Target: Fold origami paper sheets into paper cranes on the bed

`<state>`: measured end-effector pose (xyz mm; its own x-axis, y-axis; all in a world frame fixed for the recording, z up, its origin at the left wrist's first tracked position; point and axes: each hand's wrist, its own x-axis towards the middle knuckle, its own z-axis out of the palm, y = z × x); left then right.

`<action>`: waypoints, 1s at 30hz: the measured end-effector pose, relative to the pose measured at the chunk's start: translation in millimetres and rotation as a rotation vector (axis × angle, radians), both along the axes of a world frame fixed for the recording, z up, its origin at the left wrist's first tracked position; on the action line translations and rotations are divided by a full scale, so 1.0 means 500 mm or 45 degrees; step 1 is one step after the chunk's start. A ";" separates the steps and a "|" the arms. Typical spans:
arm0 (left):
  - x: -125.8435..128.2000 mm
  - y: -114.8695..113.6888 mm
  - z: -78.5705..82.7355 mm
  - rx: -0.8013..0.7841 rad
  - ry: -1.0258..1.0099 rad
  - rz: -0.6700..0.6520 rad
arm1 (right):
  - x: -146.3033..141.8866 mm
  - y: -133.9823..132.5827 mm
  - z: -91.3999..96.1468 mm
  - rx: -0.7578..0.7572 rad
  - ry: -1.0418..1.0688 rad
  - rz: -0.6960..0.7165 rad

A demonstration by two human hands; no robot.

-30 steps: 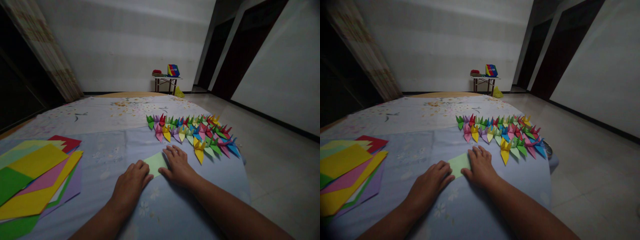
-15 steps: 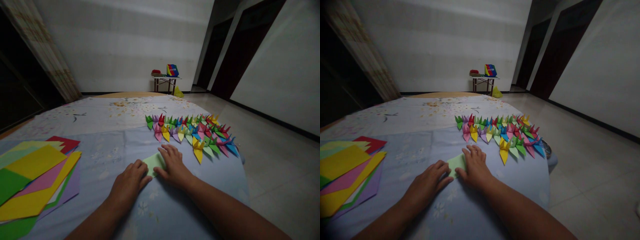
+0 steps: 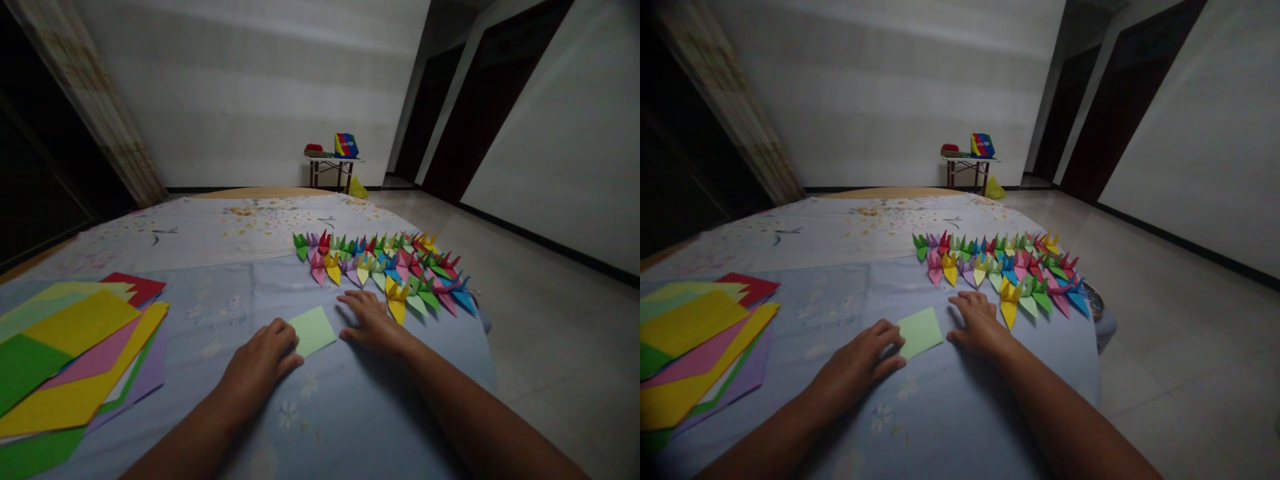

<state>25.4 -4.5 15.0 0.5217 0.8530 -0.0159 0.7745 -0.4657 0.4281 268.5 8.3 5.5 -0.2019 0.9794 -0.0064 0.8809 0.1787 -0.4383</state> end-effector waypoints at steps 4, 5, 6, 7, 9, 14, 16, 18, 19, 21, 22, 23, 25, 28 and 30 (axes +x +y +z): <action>-0.013 0.011 -0.001 -0.105 -0.064 -0.051 | -0.017 0.000 0.004 0.084 0.196 0.098; -0.014 0.011 -0.002 -0.106 -0.072 -0.046 | -0.025 0.001 0.005 0.100 0.214 0.118; -0.015 0.011 -0.003 -0.093 -0.075 -0.033 | -0.033 0.004 0.006 0.104 0.212 0.139; -0.015 0.010 -0.004 -0.071 -0.077 -0.012 | -0.041 0.007 0.006 0.097 0.196 0.164; -0.014 0.007 -0.007 -0.016 -0.084 0.035 | -0.054 0.018 0.007 0.064 0.139 0.225; -0.012 0.005 -0.020 0.061 -0.181 0.089 | -0.073 0.050 0.009 -0.025 0.027 0.380; -0.012 0.008 -0.024 0.066 -0.241 0.124 | -0.078 0.059 0.015 -0.037 -0.009 0.432; -0.013 0.012 -0.028 0.074 -0.321 0.182 | -0.082 0.067 0.024 -0.050 -0.047 0.475; -0.013 0.015 -0.030 0.081 -0.369 0.216 | -0.084 0.071 0.030 -0.061 -0.062 0.488; -0.014 0.019 -0.034 0.105 -0.469 0.288 | -0.088 0.081 0.040 -0.080 -0.081 0.504; -0.015 0.021 -0.035 0.120 -0.514 0.321 | -0.090 0.086 0.044 -0.083 -0.088 0.510; -0.016 0.023 -0.037 0.137 -0.553 0.348 | -0.092 0.091 0.049 -0.078 -0.094 0.517; -0.016 0.026 -0.038 0.176 -0.615 0.392 | -0.097 0.100 0.054 -0.049 -0.106 0.543; -0.015 0.027 -0.038 0.222 -0.691 0.439 | -0.108 0.111 0.053 0.048 -0.102 0.620; -0.013 0.027 -0.037 0.225 -0.739 0.462 | -0.117 0.115 0.047 0.140 -0.092 0.705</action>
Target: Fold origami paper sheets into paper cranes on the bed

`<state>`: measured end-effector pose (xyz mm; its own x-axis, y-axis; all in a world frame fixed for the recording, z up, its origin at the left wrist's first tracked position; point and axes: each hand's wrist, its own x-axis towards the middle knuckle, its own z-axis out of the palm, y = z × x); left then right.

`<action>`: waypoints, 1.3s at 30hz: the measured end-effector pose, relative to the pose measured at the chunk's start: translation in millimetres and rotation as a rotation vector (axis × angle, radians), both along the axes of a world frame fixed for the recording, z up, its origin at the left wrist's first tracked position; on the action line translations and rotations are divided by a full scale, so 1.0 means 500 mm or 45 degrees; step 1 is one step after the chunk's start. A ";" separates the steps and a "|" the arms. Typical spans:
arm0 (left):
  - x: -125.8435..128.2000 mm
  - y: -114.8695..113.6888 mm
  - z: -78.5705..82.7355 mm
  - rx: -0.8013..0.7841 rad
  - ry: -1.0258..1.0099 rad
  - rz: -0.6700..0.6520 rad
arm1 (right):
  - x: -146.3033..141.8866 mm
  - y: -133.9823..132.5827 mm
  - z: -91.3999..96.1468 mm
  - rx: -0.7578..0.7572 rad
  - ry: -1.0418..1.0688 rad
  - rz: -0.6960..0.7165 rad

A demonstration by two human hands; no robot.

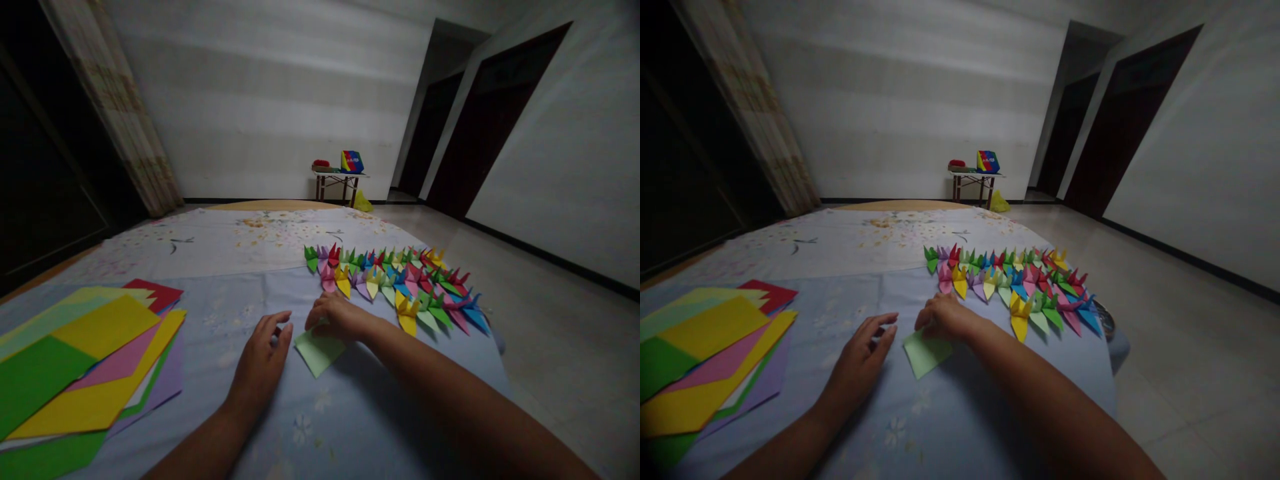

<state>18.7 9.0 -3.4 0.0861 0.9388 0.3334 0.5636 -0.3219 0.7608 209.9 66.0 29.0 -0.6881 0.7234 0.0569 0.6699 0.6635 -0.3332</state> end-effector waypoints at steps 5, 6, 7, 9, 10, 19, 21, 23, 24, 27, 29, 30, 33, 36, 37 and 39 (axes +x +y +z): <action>-0.001 -0.001 -0.001 -0.049 -0.187 0.055 | -0.029 0.000 -0.004 0.201 0.168 0.162; -0.001 -0.001 -0.002 -0.072 -0.224 0.062 | -0.034 -0.002 -0.002 0.231 0.199 0.169; -0.002 0.000 -0.002 -0.104 -0.256 0.061 | -0.038 -0.005 0.001 0.260 0.218 0.172; -0.001 0.001 -0.004 -0.178 -0.310 0.034 | -0.043 -0.009 0.006 0.315 0.226 0.168; -0.001 0.001 -0.005 -0.211 -0.335 0.013 | -0.044 -0.011 0.007 0.340 0.225 0.162; 0.002 -0.005 0.006 -0.144 -0.248 0.075 | -0.040 -0.024 -0.012 0.444 0.240 0.097; -0.001 -0.004 0.008 -0.031 -0.169 0.056 | -0.038 -0.031 -0.012 0.434 0.298 0.097; -0.003 -0.002 0.007 0.078 -0.086 0.045 | -0.033 -0.040 -0.012 0.446 0.383 0.089; -0.005 -0.001 0.005 0.129 -0.033 0.052 | -0.029 -0.045 -0.012 0.464 0.425 0.078; -0.008 0.000 -0.001 0.275 0.183 0.046 | -0.012 -0.058 -0.015 0.518 0.508 0.010; -0.009 -0.002 -0.004 0.350 0.323 0.022 | 0.002 -0.064 -0.018 0.498 0.539 -0.028; -0.009 -0.004 -0.004 0.378 0.391 0.013 | 0.008 -0.067 -0.020 0.463 0.556 -0.022; -0.006 -0.012 0.004 0.470 0.618 -0.031 | 0.026 -0.073 -0.022 0.326 0.623 0.059; 0.002 -0.025 0.018 0.486 0.797 -0.212 | 0.043 -0.079 -0.022 0.222 0.673 0.106; 0.006 -0.030 0.022 0.464 0.824 -0.281 | 0.049 -0.080 -0.023 0.198 0.671 0.109; 0.015 -0.038 0.028 0.391 0.840 -0.386 | 0.065 -0.081 -0.026 0.166 0.630 0.097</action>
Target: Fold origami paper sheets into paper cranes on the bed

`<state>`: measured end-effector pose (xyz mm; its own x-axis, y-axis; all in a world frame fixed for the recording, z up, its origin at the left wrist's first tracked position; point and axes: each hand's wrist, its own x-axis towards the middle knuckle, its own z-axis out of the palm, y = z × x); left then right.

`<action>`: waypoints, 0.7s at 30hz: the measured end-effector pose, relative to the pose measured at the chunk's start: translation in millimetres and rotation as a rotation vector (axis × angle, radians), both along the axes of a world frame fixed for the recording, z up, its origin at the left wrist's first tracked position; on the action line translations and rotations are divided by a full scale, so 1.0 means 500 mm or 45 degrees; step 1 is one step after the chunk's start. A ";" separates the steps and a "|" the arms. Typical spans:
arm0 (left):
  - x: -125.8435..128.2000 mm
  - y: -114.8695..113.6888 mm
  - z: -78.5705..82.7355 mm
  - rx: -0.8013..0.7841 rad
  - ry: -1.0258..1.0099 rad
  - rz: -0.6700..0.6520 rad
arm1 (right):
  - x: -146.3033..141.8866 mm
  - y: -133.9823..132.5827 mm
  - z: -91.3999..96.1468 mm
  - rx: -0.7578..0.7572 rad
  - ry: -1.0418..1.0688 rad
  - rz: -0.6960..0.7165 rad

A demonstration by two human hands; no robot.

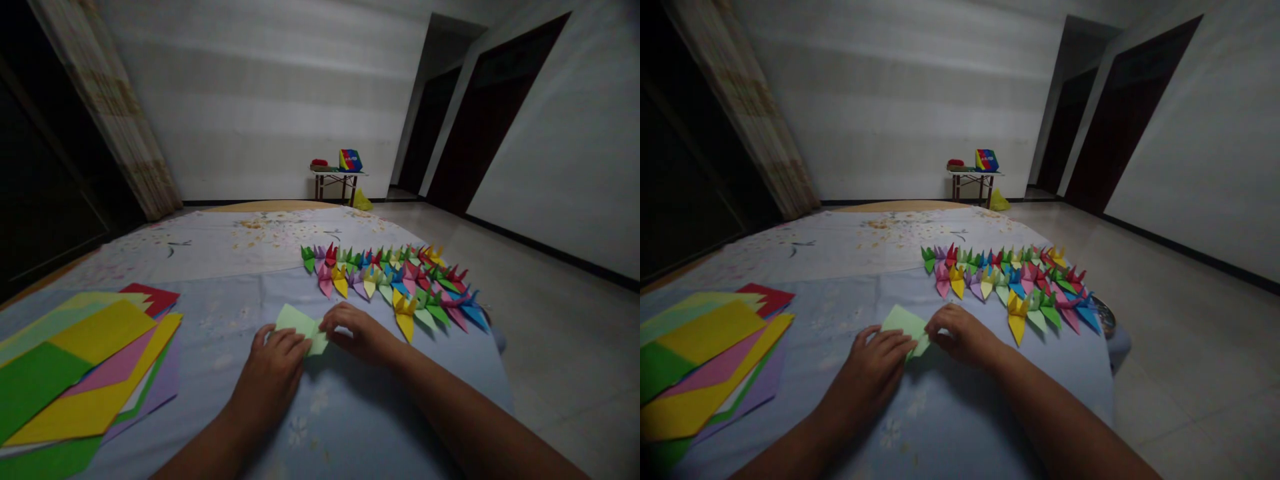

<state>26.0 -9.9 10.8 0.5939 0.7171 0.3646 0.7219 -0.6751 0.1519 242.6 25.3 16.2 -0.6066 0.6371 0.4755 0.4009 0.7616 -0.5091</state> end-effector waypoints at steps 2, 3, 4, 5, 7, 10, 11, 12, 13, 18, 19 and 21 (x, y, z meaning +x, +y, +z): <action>0.007 -0.005 0.003 -0.072 0.008 -0.029 | 0.018 0.001 -0.004 -0.015 -0.085 -0.021; 0.010 -0.007 0.004 -0.094 0.009 -0.036 | 0.026 0.003 -0.005 -0.024 -0.142 -0.032; 0.012 -0.007 0.003 -0.107 0.012 -0.042 | 0.034 0.004 -0.007 -0.035 -0.199 -0.034; 0.012 -0.007 0.002 -0.113 0.013 -0.045 | 0.040 0.006 -0.007 -0.047 -0.249 -0.031; 0.011 -0.006 -0.004 -0.109 0.017 -0.055 | 0.049 0.008 -0.007 -0.072 -0.329 -0.012; 0.005 -0.004 -0.019 -0.080 -0.008 -0.058 | 0.057 0.009 -0.006 -0.120 -0.401 0.001; 0.004 -0.003 -0.024 -0.078 -0.018 -0.060 | 0.058 0.009 -0.006 -0.140 -0.420 0.000; 0.002 -0.002 -0.028 -0.085 -0.022 -0.061 | 0.059 0.009 -0.006 -0.160 -0.437 -0.007; 0.002 -0.002 -0.030 -0.099 -0.019 -0.062 | 0.061 0.009 -0.006 -0.178 -0.453 -0.015; 0.010 -0.007 -0.022 -0.180 0.031 -0.066 | 0.069 0.010 -0.008 -0.215 -0.491 -0.010; 0.012 -0.009 -0.019 -0.196 0.034 -0.070 | 0.070 0.010 -0.008 -0.225 -0.484 -0.005; 0.017 -0.015 -0.017 -0.225 0.034 -0.072 | 0.073 0.012 -0.008 -0.256 -0.457 -0.006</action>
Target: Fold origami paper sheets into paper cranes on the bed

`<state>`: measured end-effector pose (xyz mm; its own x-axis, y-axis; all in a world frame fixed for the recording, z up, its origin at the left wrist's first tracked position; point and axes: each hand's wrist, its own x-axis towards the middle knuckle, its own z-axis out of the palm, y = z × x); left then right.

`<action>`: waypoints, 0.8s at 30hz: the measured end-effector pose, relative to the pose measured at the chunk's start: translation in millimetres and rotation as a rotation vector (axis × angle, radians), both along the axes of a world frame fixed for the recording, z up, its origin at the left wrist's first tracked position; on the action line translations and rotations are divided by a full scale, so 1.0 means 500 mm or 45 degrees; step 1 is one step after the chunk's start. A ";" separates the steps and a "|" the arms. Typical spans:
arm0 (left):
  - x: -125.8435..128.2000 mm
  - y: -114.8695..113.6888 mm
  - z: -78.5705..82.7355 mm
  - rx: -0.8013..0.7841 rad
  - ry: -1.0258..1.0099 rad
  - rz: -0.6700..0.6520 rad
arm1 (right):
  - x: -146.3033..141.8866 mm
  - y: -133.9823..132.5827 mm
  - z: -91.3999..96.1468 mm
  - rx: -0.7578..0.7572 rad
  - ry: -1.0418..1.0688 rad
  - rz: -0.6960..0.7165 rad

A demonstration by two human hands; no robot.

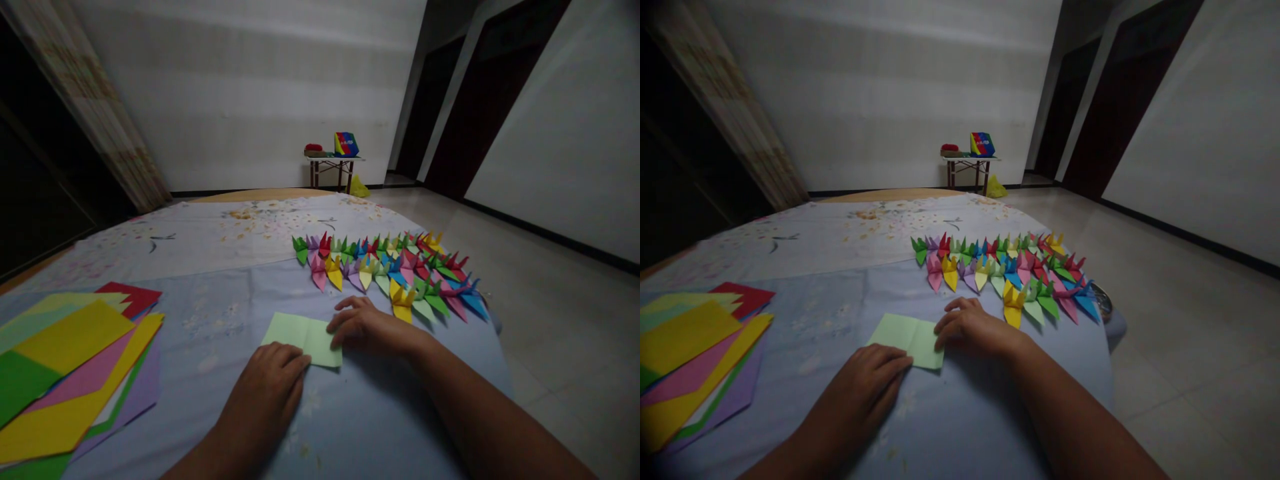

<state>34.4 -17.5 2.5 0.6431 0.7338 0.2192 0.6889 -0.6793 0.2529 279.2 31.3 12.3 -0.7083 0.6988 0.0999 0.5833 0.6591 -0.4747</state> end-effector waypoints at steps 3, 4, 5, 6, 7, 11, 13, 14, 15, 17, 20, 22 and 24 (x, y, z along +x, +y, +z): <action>0.000 -0.004 -0.007 0.036 -0.027 0.029 | 0.000 0.003 0.000 -0.053 0.063 -0.020; -0.001 -0.003 -0.011 0.067 -0.037 0.047 | -0.002 0.003 -0.001 -0.068 0.081 -0.033; -0.003 -0.002 -0.015 0.104 -0.044 0.068 | -0.004 0.004 -0.002 -0.081 0.094 -0.052; -0.005 0.001 -0.017 0.137 -0.045 0.087 | -0.006 0.005 -0.004 -0.086 0.109 -0.083; -0.007 0.003 -0.019 0.161 -0.040 0.103 | -0.009 0.006 -0.006 -0.084 0.123 -0.122; -0.007 0.007 -0.016 0.147 0.000 0.107 | -0.014 0.009 -0.010 -0.038 0.190 -0.248; -0.003 0.003 -0.011 0.121 0.007 0.087 | -0.012 0.011 -0.008 -0.027 0.220 -0.272; 0.000 0.000 -0.009 0.113 0.007 0.077 | -0.010 0.012 -0.006 -0.031 0.230 -0.283; 0.003 -0.004 -0.006 0.108 0.006 0.066 | -0.008 0.012 -0.004 -0.041 0.233 -0.296; 0.010 -0.013 -0.002 0.104 0.002 0.049 | -0.004 0.014 -0.003 -0.070 0.220 -0.326; 0.020 -0.024 0.004 0.089 0.000 0.028 | -0.005 0.014 -0.009 -0.111 0.175 -0.368; 0.023 -0.029 0.004 0.067 -0.003 0.024 | -0.010 0.013 -0.014 -0.138 0.150 -0.401; 0.024 -0.029 0.001 0.051 -0.010 0.030 | -0.017 0.011 -0.016 -0.158 0.141 -0.448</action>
<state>46.2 -32.2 2.8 0.6237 0.7394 0.2536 0.7030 -0.6725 0.2315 270.8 36.6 4.3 -0.4128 0.9087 0.0617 0.7040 0.3613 -0.6114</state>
